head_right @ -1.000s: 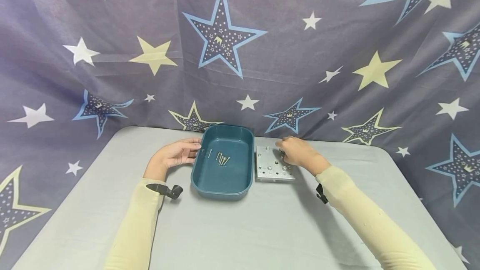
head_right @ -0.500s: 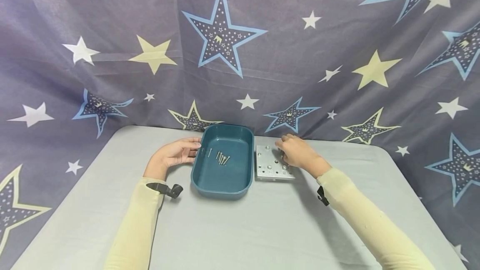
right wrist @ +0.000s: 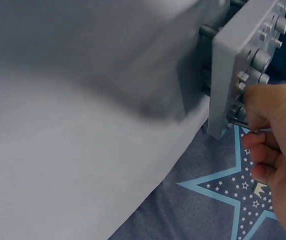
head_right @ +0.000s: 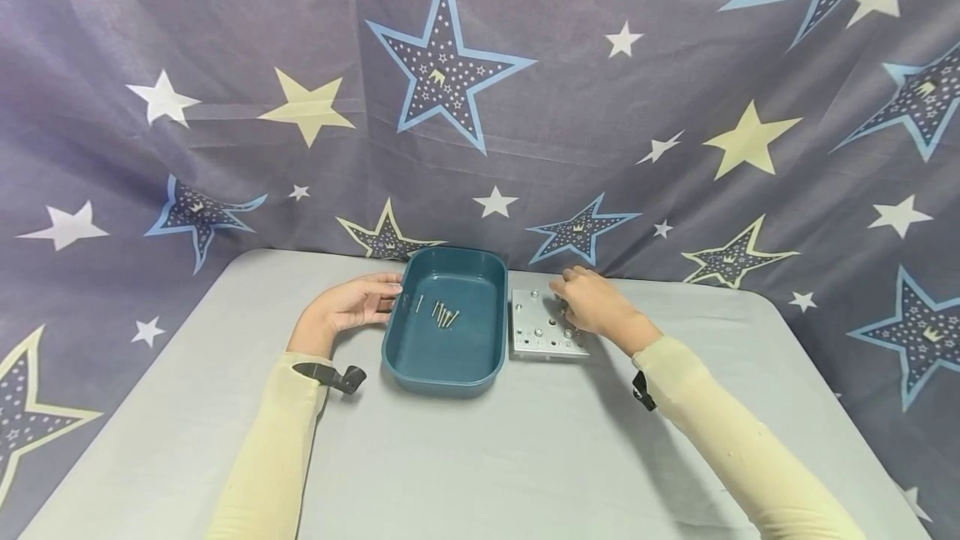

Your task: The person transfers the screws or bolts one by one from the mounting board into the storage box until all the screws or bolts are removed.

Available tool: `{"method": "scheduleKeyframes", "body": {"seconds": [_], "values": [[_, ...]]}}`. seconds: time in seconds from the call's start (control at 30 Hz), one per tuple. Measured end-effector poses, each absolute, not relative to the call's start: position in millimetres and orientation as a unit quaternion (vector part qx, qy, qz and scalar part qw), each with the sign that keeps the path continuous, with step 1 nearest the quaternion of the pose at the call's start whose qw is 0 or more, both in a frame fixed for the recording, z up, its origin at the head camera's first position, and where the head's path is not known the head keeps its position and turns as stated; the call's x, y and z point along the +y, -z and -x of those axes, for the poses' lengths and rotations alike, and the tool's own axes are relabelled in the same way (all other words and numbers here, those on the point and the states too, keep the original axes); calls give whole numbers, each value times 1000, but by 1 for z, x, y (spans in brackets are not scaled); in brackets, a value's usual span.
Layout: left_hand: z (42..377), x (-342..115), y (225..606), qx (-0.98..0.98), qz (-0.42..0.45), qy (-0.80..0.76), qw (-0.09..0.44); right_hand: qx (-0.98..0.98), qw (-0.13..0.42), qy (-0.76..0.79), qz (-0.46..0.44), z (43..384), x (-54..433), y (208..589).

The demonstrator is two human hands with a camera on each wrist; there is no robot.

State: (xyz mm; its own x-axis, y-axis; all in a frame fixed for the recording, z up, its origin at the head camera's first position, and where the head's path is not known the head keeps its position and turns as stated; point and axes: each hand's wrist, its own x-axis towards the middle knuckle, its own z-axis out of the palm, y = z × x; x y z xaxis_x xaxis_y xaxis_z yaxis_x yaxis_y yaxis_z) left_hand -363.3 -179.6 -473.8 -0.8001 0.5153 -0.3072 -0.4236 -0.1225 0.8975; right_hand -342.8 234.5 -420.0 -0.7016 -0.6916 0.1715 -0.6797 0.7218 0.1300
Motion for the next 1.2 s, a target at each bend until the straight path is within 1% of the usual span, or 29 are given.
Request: {"method": "scheduleKeyframes", "body": {"seconds": [0.3, 0.87, 1.2], "values": [[364, -181, 473, 581, -45, -749, 315, -919, 124, -29, -373, 343, 230, 413], [362, -181, 472, 580, -37, -750, 314, -916, 120, -137, -357, 335, 203, 388], [362, -180, 472, 579, -40, -751, 315, -904, 140, -216, -342, 329, 187, 367]]}}
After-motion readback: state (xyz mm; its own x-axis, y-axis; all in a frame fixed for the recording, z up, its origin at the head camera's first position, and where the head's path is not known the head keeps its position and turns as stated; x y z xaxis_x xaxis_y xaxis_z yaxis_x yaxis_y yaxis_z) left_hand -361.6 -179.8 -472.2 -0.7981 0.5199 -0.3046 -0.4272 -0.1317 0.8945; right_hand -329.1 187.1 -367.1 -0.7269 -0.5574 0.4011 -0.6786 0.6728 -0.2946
